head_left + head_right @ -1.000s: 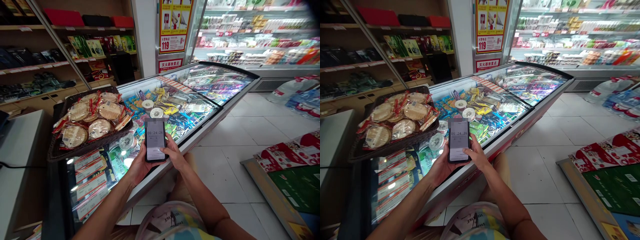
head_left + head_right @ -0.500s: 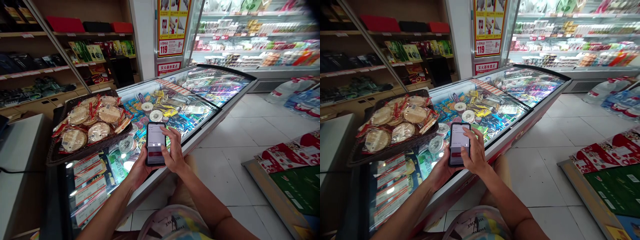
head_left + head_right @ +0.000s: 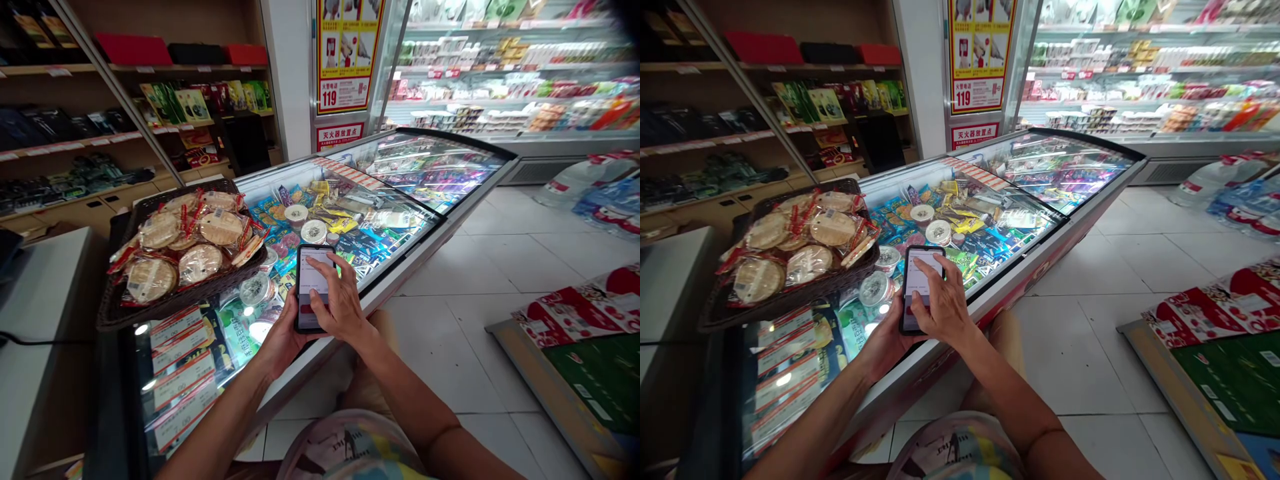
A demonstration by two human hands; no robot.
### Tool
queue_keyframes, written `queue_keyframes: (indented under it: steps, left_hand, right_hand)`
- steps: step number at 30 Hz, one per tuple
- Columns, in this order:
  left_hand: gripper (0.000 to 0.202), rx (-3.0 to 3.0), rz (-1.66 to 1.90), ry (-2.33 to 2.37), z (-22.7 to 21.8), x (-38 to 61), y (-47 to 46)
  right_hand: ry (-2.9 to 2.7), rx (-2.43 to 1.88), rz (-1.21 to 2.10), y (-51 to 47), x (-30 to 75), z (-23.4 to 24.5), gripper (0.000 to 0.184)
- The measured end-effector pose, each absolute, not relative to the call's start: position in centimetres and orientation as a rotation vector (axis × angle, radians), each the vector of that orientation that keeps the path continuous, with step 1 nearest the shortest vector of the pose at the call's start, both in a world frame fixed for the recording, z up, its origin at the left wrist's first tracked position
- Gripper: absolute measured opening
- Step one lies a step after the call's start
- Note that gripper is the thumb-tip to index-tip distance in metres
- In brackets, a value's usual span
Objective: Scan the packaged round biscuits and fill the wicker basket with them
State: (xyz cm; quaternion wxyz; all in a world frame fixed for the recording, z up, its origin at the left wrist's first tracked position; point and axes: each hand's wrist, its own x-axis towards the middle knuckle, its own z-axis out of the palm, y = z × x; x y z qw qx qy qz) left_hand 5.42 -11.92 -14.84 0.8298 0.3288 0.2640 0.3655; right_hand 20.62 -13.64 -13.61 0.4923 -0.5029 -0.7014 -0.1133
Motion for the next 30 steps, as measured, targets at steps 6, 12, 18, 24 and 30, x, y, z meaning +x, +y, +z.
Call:
queue_keyframes:
  steps: [6, 12, 18, 24, 30]
  left_hand:
    - [0.057, 0.72, 0.779, 0.535, -14.7, 5.4, -11.9]
    - [0.06, 0.711, 0.771, 0.557, -14.2, 5.5, -11.9]
    - [0.059, 0.674, 0.789, 0.572, -13.9, 5.5, -11.9]
    - [0.061, 0.676, 0.779, 0.578, -13.6, 5.6, -11.9]
    - [0.062, 0.684, 0.777, 0.544, -13.8, 5.6, -11.9]
  right_hand:
    - [-1.542, -1.088, -0.277, -14.0, 21.0, -14.4, 0.055]
    - [-1.42, -1.104, -0.403, -15.2, 21.8, -15.2, 0.034]
    - [-1.464, -1.119, -0.477, -15.5, 21.7, -15.3, 0.03]
    - [-1.403, -1.117, -0.464, -15.6, 21.8, -15.1, 0.027]
    - [-1.365, -1.083, -0.504, -16.0, 22.0, -14.8, 0.026]
